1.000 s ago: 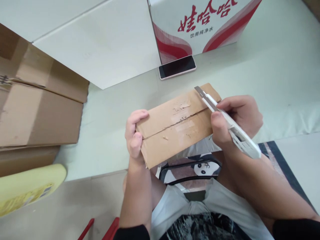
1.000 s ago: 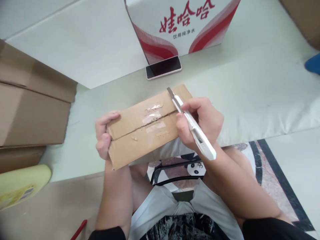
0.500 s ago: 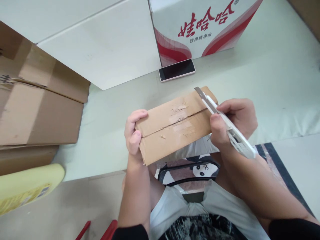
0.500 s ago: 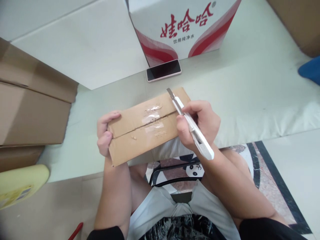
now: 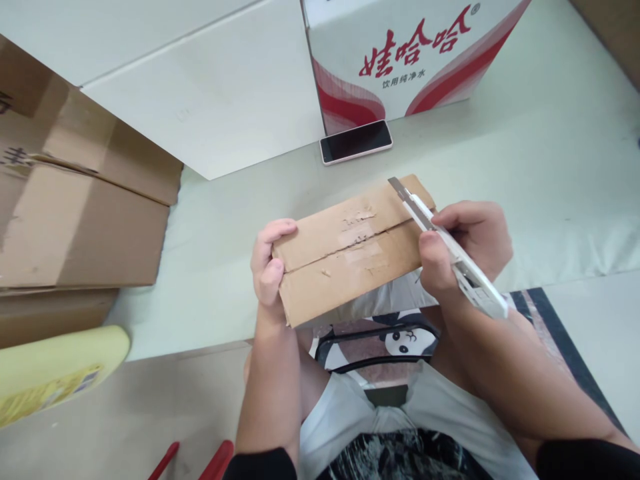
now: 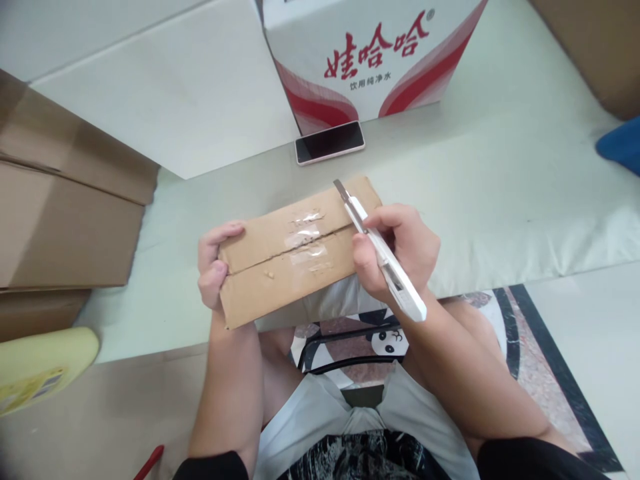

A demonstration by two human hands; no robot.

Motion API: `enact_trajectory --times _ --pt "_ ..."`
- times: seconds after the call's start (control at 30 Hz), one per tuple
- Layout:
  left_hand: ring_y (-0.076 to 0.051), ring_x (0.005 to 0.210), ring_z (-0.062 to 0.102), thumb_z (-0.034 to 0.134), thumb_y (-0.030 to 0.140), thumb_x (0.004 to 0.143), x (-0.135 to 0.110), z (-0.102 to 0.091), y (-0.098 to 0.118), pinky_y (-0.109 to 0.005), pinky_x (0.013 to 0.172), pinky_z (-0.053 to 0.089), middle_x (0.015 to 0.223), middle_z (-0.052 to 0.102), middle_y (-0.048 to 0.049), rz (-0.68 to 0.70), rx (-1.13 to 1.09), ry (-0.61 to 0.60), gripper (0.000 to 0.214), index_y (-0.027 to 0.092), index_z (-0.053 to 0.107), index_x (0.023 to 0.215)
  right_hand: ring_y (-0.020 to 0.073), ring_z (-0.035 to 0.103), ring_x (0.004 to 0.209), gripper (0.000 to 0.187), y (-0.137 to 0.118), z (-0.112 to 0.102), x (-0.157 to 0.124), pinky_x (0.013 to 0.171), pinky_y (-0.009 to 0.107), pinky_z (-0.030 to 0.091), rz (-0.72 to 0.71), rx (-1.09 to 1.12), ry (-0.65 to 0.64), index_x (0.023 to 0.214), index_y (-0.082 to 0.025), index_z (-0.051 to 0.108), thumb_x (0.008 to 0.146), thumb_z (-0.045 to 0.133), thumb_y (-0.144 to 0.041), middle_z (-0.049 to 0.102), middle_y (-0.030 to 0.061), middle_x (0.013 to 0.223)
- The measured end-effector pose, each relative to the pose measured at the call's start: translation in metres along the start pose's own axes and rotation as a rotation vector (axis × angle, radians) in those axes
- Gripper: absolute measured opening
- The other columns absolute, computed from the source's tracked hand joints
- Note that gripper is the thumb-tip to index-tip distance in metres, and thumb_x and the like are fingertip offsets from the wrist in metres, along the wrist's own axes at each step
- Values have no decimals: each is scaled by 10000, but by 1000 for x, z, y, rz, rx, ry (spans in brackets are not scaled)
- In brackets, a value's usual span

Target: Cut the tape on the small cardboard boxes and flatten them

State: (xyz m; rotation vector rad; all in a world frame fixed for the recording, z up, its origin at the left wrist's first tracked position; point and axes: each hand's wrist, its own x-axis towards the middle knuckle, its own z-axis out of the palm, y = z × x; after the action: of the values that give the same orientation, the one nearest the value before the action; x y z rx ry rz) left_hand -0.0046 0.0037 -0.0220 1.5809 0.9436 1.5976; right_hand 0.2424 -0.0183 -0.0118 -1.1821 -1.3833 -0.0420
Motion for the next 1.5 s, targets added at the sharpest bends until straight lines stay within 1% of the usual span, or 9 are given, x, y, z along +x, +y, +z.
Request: enact_trajectory --times 0.17,0.33,0.43,0.63,0.9,1.13,1.27,1.5 --pt "-258 1068 621 567 507 887 0 0 -1 -372 928 499 1120 706 -55 10 4 7 364 289 761 1105 111 461 564 126 -1 1 1 492 290 365 -16 8 2 911 -248 610 880 609 -370 510 -29 680" --pt "-266 1099 612 563 513 883 -1 -2 -3 -384 957 490 1143 705 -55 -11 6 2 375 298 758 1121 113 468 561 133 0 1 1 491 295 370 -16 -14 -7 904 -248 607 887 596 -380 516 -26 686" --pt "-262 1096 612 558 493 883 -1 -1 -2 -380 956 489 1139 706 -58 -17 0 13 367 293 760 1116 112 472 561 131 1 1 1 490 294 372 -19 -20 -5 902 -248 608 876 607 -377 522 -26 688" --pt "-264 1075 613 563 506 879 -1 1 1 -384 938 494 1122 701 -61 -17 7 25 366 283 757 1095 117 469 551 147 1 0 -1 486 297 375 -3 -13 -12 902 -250 616 880 608 -395 522 -28 675" --pt "-258 1080 611 566 485 878 -1 1 1 -374 938 490 1126 705 -58 -12 -3 20 357 285 762 1101 113 454 545 110 -2 0 2 480 290 348 -11 20 -22 908 -253 616 874 612 -357 511 -36 671" --pt "-257 1072 614 568 502 871 -1 1 0 -372 929 490 1118 702 -60 -17 -2 23 364 280 756 1091 121 469 557 144 1 -1 -1 495 299 370 22 -9 -37 886 -252 623 866 612 -394 520 -32 676" --pt "-269 1063 618 568 540 868 -1 1 0 -389 924 500 1110 695 -68 -24 24 33 377 273 743 1068 126 463 547 141 1 0 1 477 300 352 -4 1 -24 886 -260 623 862 607 -398 515 -31 667" --pt "-272 1093 612 552 510 861 -2 1 0 -394 946 493 1129 699 -62 -37 16 34 372 290 748 1086 139 475 546 173 0 1 1 470 313 366 4 -46 -29 869 -267 599 860 582 -439 509 -21 653"
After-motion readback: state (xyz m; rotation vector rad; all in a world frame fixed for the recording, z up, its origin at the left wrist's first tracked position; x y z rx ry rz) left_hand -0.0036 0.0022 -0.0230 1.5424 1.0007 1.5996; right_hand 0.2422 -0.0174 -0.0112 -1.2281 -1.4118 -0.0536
